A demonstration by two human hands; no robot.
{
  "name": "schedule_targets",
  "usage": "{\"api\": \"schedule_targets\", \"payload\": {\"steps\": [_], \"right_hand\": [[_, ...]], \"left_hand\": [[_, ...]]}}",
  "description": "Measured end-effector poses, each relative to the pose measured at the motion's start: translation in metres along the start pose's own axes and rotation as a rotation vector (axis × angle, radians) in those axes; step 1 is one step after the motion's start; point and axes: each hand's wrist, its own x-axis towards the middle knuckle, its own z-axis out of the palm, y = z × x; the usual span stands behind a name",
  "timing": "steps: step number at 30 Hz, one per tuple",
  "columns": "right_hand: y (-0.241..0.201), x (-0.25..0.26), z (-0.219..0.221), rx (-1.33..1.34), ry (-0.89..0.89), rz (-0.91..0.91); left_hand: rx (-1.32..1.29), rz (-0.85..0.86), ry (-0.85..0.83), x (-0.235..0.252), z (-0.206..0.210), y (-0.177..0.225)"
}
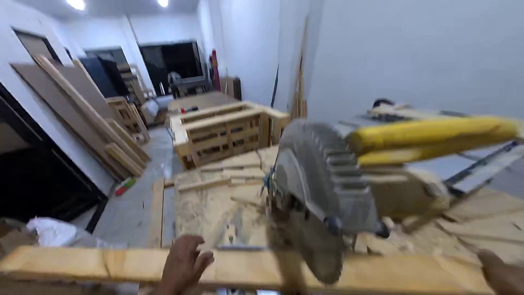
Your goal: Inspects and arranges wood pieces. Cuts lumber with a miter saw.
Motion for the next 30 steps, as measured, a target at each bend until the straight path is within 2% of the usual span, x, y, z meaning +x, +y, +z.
{"api": "schedule_targets", "payload": {"steps": [2,4,7,10,14,16,18,20,25,27,30], "right_hand": [[0.008,0.001,0.001,0.141,-0.058,0.04],[0.03,0.006,0.002,0.287,-0.063,0.048],[0.066,0.029,0.01,0.286,0.029,-0.07],[0.064,0.028,0.015,0.166,0.061,-0.097],[0.028,-0.035,0.021,0.124,0.004,-0.177],[0.013,-0.069,0.033,0.102,-0.1,-0.198],[-0.007,-0.1,0.053,0.074,-0.189,-0.194],[-0.034,-0.137,0.08,0.083,-0.223,-0.225],[-0.112,-0.238,0.121,0.05,-0.364,-0.226],[-0.128,-0.258,0.131,0.013,-0.377,-0.198],[-0.133,-0.261,0.136,-0.009,-0.374,-0.198]], "left_hand": [[-0.01,0.258,0.187,-0.026,0.015,-0.001],[0.038,0.338,0.248,-0.053,0.032,0.009],[0.136,0.301,0.246,-0.077,0.05,0.011],[0.15,0.239,0.252,-0.072,0.044,-0.004],[0.131,0.228,0.172,-0.075,0.019,-0.056],[0.128,0.137,0.108,-0.076,0.003,-0.079],[0.099,0.059,0.029,-0.07,-0.011,-0.084],[0.039,0.114,-0.028,-0.06,-0.016,-0.067],[-0.07,0.281,-0.049,-0.025,0.007,0.038],[-0.009,0.311,-0.051,-0.006,0.023,0.068],[0.134,0.333,-0.107,0.013,0.041,0.095]]}}
